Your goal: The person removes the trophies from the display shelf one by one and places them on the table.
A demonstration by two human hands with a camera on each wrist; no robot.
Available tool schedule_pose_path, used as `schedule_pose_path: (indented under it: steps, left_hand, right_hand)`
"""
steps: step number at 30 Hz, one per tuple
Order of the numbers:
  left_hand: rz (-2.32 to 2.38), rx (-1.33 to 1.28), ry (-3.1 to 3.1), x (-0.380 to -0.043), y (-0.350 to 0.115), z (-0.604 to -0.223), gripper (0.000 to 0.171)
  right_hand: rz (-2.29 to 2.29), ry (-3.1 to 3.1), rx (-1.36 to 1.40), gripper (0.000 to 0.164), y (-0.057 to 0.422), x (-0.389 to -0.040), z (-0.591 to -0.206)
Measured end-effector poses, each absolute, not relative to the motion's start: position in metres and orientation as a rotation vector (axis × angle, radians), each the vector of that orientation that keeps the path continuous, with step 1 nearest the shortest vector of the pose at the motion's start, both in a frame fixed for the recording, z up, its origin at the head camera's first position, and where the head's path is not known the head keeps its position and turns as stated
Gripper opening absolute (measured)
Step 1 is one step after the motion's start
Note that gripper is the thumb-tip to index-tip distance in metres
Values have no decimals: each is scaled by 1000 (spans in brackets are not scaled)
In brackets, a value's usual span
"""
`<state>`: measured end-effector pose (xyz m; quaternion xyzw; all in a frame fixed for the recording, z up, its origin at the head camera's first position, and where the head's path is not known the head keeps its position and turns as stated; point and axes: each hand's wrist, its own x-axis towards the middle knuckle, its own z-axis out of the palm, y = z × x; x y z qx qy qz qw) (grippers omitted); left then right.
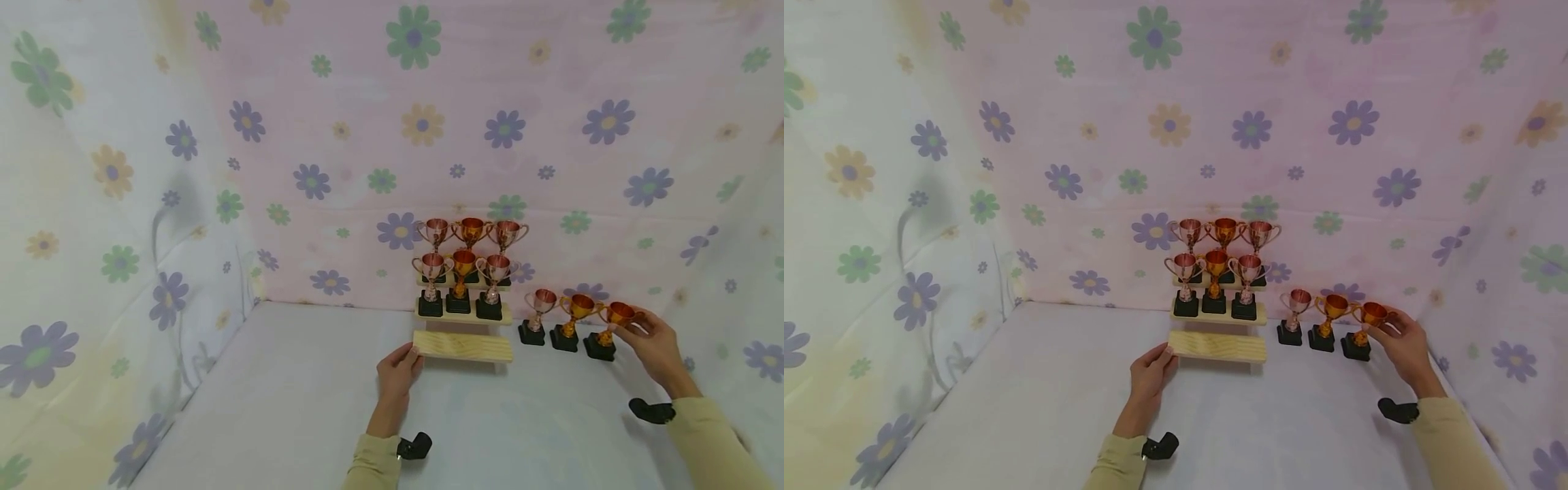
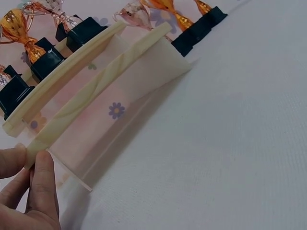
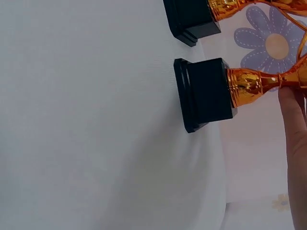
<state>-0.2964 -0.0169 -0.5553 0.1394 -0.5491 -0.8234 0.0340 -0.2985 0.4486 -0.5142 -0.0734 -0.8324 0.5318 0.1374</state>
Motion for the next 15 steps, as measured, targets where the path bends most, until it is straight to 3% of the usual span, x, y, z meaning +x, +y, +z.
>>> schedule_pose_path:
  steps: [7,15]
  left_hand:
    - [-2534,430,-1684,-293,-16,-557,30]
    - [-2522,401,-1675,-293,-16,-554,30]
  right_hand:
    - [1427,-2467,-321,75,441,-289,-523]
    - [1305,-2494,-357,52,427,-248,-524]
